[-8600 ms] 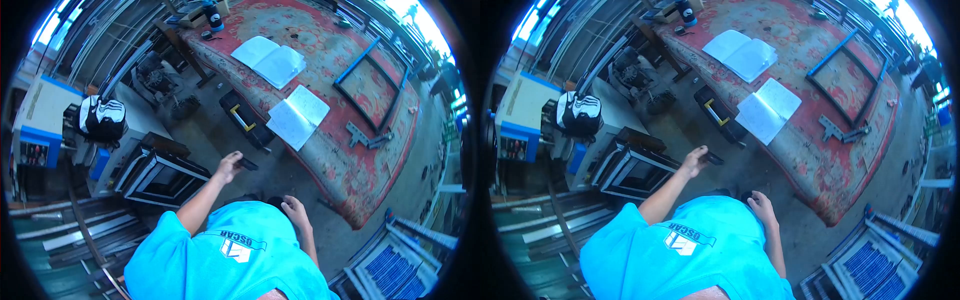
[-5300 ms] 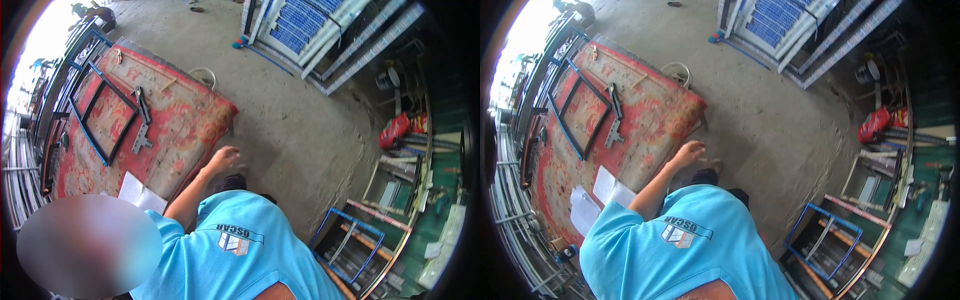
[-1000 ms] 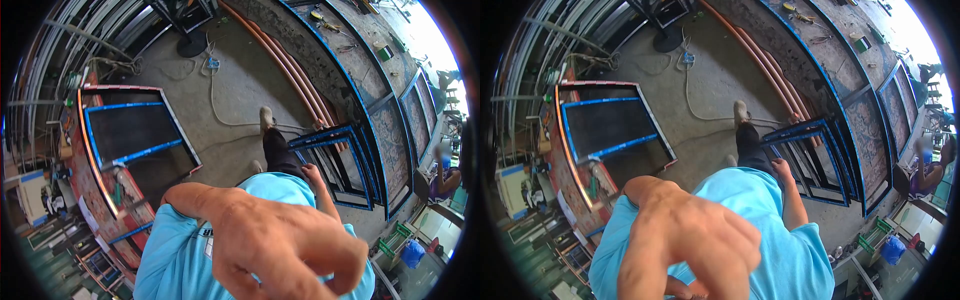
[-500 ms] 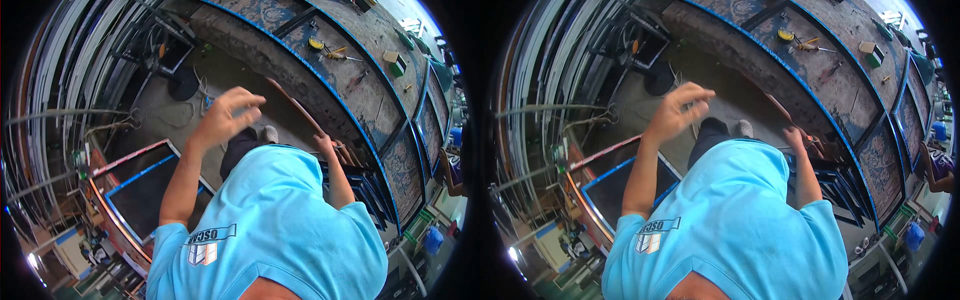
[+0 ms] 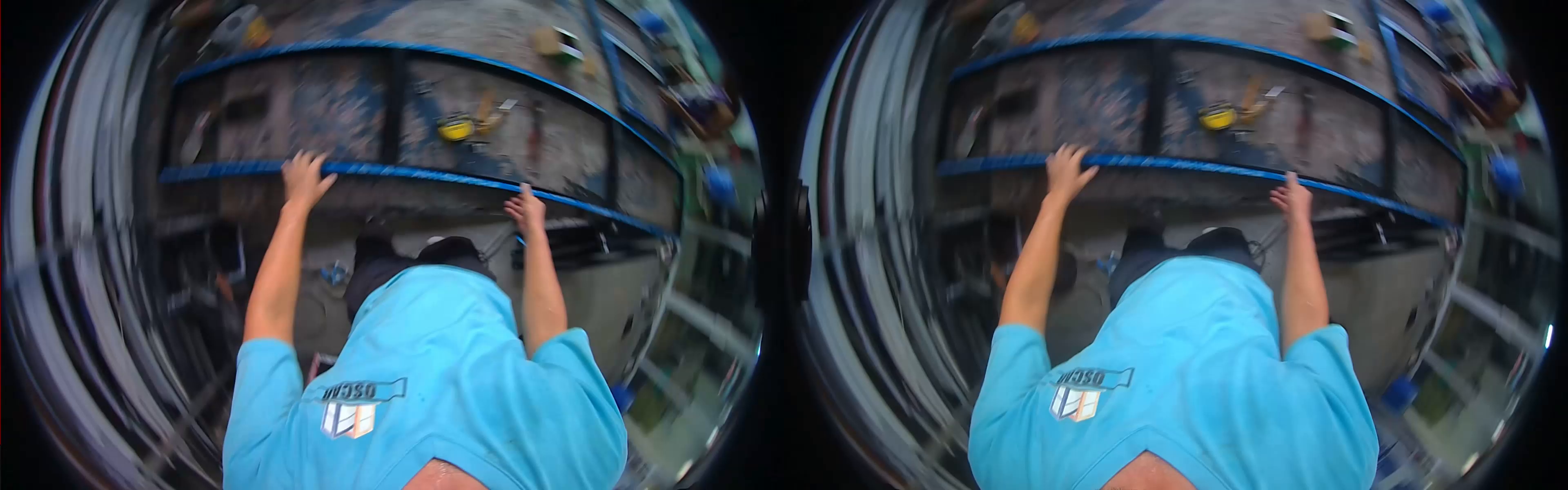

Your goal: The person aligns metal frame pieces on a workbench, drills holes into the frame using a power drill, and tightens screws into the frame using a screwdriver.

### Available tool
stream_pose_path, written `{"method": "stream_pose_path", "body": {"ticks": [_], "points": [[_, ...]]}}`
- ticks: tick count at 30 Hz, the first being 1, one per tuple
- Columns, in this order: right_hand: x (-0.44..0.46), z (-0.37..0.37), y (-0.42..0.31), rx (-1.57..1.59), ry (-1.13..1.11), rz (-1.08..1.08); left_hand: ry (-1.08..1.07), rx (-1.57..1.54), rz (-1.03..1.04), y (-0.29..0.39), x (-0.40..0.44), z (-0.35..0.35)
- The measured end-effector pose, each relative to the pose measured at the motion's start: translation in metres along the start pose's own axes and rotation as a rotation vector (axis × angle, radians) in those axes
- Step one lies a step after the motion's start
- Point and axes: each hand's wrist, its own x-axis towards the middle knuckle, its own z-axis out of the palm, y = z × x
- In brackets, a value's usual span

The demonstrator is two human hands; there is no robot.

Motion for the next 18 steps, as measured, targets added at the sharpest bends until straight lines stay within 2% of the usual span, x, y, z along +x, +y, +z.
{"method": "stream_pose_path", "body": {"ticks": [2,4,7,12,18], "points": [[0.007,0.005,0.006,-0.012,0.087,0.025,-0.167,-0.155,0.117,-0.018,0.023,0.007],[0.001,0.018,0.011,-0.061,0.189,-0.066,-0.132,-0.345,0.174,-0.022,0.034,0.015],[0.002,0.026,0.019,0.129,0.206,-0.098,-0.173,-0.425,0.242,-0.023,0.036,0.008],[0.025,0.008,0.023,0.11,0.281,-0.096,-0.247,-0.422,0.17,-0.007,0.034,0.007],[0.045,-0.015,0.025,0.1,0.25,-0.168,-0.195,-0.393,0.088,0.024,0.014,0.007]]}}
